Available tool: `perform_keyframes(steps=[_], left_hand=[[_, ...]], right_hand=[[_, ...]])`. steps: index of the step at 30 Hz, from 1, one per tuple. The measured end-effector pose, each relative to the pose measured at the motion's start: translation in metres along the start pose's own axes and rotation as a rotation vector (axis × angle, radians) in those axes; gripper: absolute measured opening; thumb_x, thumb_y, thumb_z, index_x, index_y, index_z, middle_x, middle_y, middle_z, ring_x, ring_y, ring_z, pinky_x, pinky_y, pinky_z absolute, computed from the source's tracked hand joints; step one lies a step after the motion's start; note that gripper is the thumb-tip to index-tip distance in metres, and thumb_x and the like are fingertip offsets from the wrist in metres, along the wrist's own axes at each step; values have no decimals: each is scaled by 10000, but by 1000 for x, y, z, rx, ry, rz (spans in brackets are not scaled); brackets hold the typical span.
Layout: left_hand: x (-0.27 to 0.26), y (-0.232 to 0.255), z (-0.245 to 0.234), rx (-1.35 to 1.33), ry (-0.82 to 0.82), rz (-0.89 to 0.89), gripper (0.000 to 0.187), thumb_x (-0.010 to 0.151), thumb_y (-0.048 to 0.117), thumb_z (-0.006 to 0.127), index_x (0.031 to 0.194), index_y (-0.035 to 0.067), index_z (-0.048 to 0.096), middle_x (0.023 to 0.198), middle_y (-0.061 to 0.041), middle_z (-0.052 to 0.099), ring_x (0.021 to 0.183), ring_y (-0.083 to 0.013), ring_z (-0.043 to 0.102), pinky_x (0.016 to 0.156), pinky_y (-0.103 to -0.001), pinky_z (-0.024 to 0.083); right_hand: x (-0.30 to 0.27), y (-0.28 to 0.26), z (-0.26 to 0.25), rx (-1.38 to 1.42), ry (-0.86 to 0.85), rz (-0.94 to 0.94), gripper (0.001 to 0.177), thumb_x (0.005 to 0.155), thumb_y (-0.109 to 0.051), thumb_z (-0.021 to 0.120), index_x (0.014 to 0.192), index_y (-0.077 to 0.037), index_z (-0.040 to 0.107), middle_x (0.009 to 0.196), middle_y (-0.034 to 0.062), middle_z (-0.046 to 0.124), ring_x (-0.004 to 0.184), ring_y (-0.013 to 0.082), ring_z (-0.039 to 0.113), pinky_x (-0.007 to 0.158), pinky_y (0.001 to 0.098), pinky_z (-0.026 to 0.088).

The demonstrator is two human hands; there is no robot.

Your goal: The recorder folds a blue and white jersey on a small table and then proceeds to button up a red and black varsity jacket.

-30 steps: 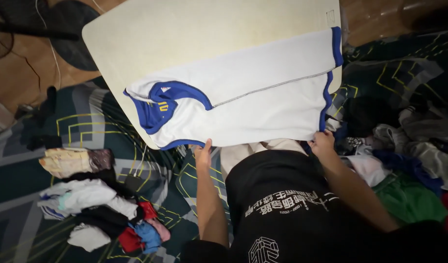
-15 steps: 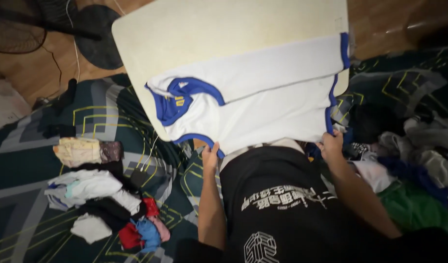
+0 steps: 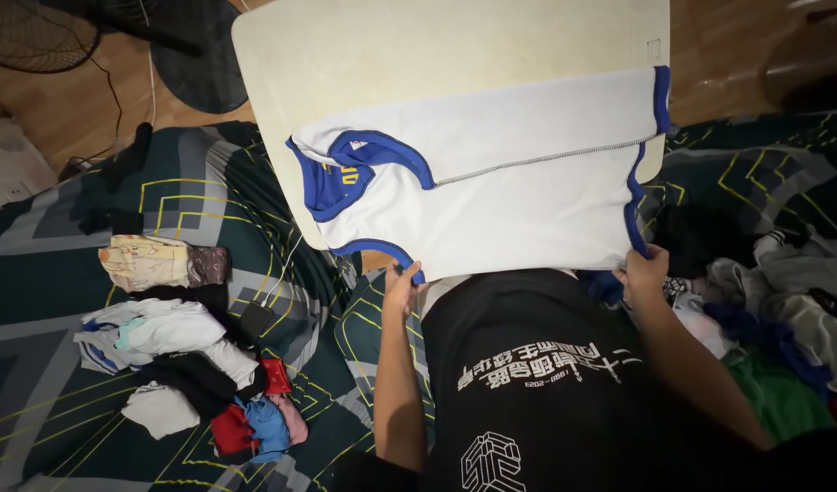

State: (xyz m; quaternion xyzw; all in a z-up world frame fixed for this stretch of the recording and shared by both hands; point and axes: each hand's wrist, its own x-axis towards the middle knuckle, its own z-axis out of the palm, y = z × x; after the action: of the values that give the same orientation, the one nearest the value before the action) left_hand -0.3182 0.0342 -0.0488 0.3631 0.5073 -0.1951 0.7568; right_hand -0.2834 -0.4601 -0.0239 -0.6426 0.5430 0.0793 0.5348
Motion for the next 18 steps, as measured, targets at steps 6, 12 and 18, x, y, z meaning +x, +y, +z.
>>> perform_keyframes(steps=[6,12,18], left_hand=[[-9,22,16,60,135,7,712,845,70,745,1416,103,321,1045,-136,616,810,-227,643,585,-386,553],[-14,49,56,51,269,43,827,839,26,729,1463,151,202,1094,-184,588,795,-259,631,552,-369,539],[-11,87,104,4,404,155,759,865,7,661,1440,191,202,1191,-175,502,820,-296,648,548,-398,572]], right_hand=[[-26,-52,10,-109,-14,-97,411,953,-29,537,1340,-65,406,1241,184,537,897,260,626,661,363,601],[-22,-99,15,-122,-26,-174,421,953,7,543,1349,-71,422,1191,145,518,845,175,608,655,345,595],[2,-124,29,49,-131,-203,348,970,-19,517,1311,-62,461,1099,89,560,786,181,596,636,347,555]])
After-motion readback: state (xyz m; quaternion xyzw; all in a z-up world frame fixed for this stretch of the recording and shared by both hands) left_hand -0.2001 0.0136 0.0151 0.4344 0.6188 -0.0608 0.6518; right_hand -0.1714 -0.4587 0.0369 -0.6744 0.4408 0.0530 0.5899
